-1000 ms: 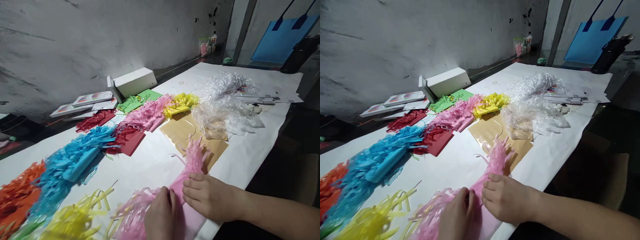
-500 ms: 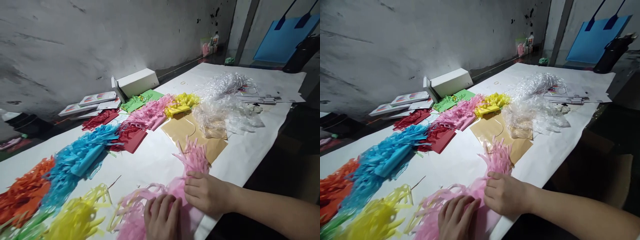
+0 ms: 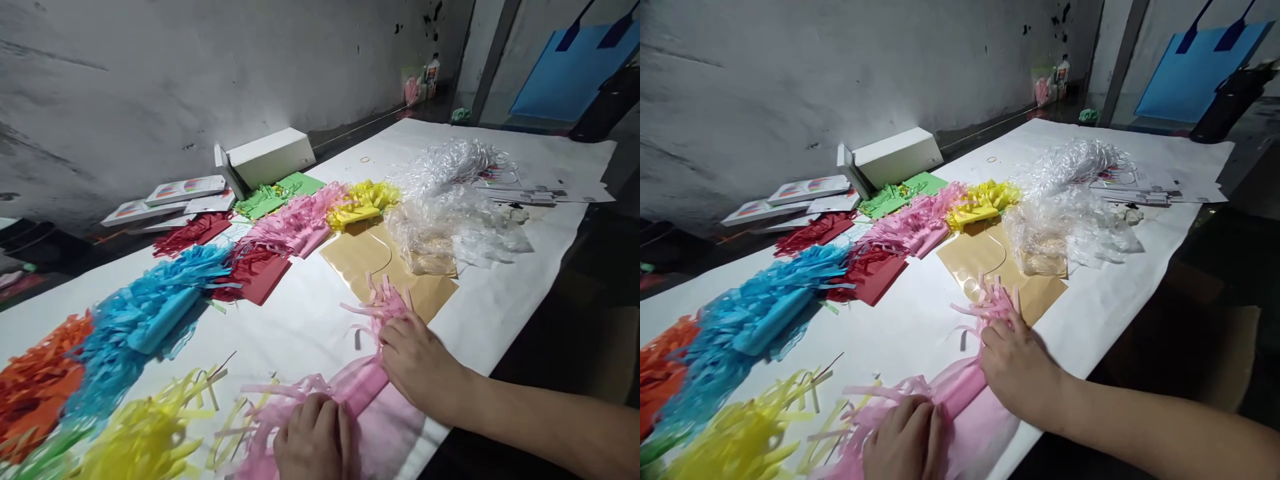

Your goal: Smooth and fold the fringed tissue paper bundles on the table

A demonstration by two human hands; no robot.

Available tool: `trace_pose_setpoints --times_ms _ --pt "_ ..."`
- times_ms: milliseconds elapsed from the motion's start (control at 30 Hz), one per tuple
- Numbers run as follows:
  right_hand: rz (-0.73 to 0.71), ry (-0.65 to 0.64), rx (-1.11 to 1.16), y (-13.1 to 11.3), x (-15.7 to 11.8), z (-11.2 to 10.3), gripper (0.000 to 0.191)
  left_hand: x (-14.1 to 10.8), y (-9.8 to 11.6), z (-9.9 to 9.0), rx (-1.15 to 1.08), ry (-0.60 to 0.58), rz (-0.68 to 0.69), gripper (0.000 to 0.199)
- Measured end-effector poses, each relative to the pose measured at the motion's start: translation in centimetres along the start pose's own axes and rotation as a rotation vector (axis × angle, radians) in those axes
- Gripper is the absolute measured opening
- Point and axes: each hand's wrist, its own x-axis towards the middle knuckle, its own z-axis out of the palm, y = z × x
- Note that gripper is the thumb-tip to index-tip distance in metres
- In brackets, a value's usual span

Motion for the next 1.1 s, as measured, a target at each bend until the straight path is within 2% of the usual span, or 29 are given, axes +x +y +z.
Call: trace_pose_setpoints --times_ms 67,133,200,267,333,367,433,467,533,600,733,800,967,1100 --pt "0.061 0.039 -0.07 -0.3 0.2 0.2 0.007 0.6 0.5 -0.2 0.075 -0.069 -0.04 0.032" --pt "0.083 0.151 -0.095 -0.4 0.2 0.0 0.009 1.2 0.8 -0.3 0.119 -0.114 -0.054 0.032" --pt "-0.038 0.245 -0.037 -0.3 0.2 -0.5 0.016 1.6 1.0 -0.5 0.135 -0.138 -0.053 0.032" --pt "-0.257 0.214 0.052 -0.1 0.1 -0.9 0.021 1.7 1.1 -0.8 0.128 -0.145 -0.043 0.034" --pt "-0.423 0.122 0.113 0.1 0.1 -0.9 0.022 1.7 1.0 -1.0 0.092 -0.103 -0.04 0.035" --pt "-0.45 0.098 0.123 0.2 0.1 -0.8 0.023 1.7 0.8 -1.1 0.069 -0.046 -0.033 0.03" --pt "-0.427 0.107 0.138 0.3 0.2 -0.6 0.027 1.6 0.4 -1.1 0.017 0.121 0.041 0.02" --pt "-0.405 0.12 0.152 0.3 0.1 -0.5 0.028 1.5 0.2 -1.1 -0.014 0.203 0.106 0.022" --pt "-0.371 0.1 0.163 0.1 0.1 -0.5 0.025 1.2 0.0 -0.9 -0.089 0.292 0.242 0.02" --pt "-0.394 0.067 0.164 0.0 0.0 -0.6 0.018 1.0 0.0 -0.6 -0.2 0.281 0.301 0.016" --pt "-0.499 0.066 0.136 0.1 -0.2 -0.7 0.018 0.8 0.3 -0.3 -0.317 0.193 0.271 0.021" --pt "-0.469 0.041 0.106 0.6 -0.4 -0.7 0.019 0.6 0.1 -0.3 -0.295 0.164 0.25 0.02" --pt "-0.283 -0.017 0.057 1.5 -0.7 -0.8 0.015 -0.3 -0.9 0.1 -0.185 0.151 0.218 0.023" --pt "-0.125 -0.035 -0.023 0.8 -0.1 -0.3 0.007 -0.1 -0.3 -0.1 -0.074 0.049 0.073 0.017"
